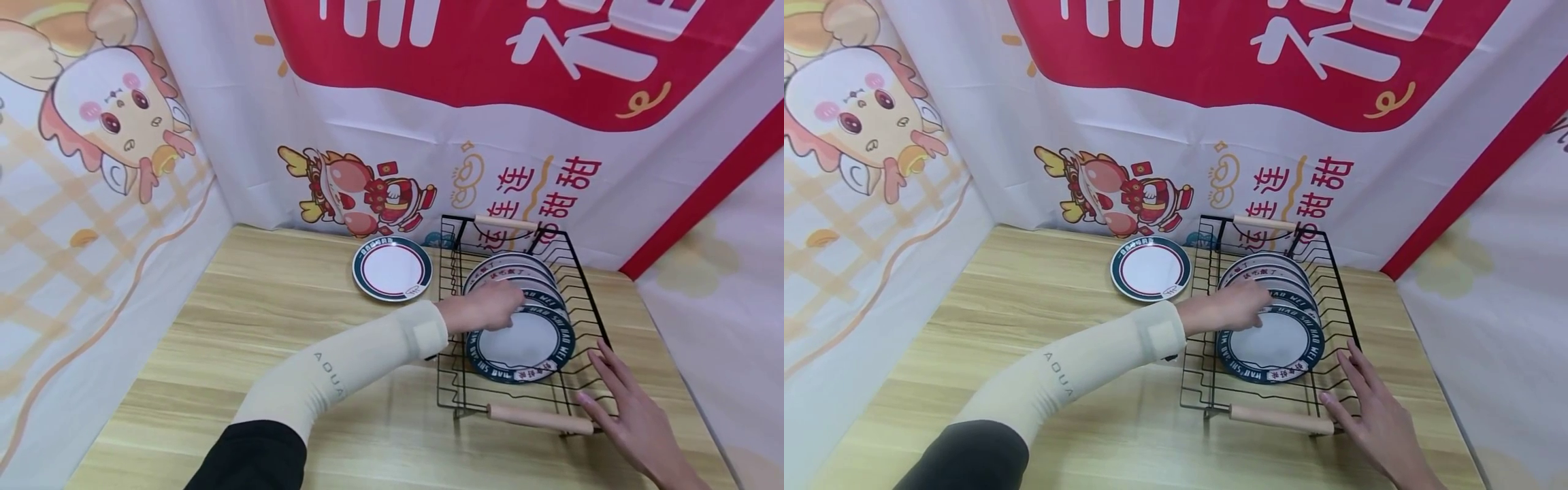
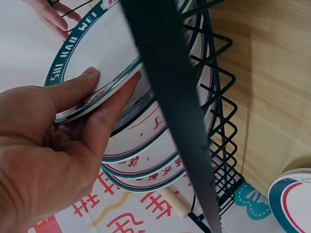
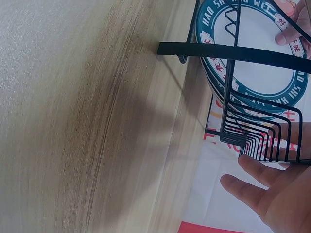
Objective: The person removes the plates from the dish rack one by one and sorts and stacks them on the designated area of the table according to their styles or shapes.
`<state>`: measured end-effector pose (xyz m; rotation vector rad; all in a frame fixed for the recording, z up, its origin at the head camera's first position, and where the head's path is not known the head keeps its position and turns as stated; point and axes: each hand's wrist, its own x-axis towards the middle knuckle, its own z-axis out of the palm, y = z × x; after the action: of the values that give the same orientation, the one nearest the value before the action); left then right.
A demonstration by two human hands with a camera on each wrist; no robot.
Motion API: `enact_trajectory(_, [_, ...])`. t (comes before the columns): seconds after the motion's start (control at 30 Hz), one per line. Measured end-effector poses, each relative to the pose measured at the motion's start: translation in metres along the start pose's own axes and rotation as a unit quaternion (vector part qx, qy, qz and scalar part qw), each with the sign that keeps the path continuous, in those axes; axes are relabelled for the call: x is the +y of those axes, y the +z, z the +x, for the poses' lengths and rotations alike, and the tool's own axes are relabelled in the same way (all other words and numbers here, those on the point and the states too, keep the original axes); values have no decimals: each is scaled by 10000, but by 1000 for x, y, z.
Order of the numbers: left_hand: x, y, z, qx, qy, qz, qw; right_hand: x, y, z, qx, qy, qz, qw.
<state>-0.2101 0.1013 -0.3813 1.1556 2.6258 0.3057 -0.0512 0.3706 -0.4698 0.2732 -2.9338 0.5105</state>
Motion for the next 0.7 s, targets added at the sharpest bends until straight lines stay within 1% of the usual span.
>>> enact_trajectory(0.23, [-5, 5, -4, 258, 243, -101, 9993, 0, 0, -1, -40, 66, -28, 10000])
enact_trajectory(0.37, [-8, 5, -6, 316, 358, -183, 9987, 1, 1, 0, -20, 43, -46, 10000])
enact_trajectory(0.5, [-9, 0, -9, 332, 404, -251, 9983, 1, 1, 0, 21, 10, -43, 10000])
enact_trajectory(0.7, [-10, -10, -12, 564, 478, -216, 9970, 0, 1, 0, -26, 53, -61, 10000])
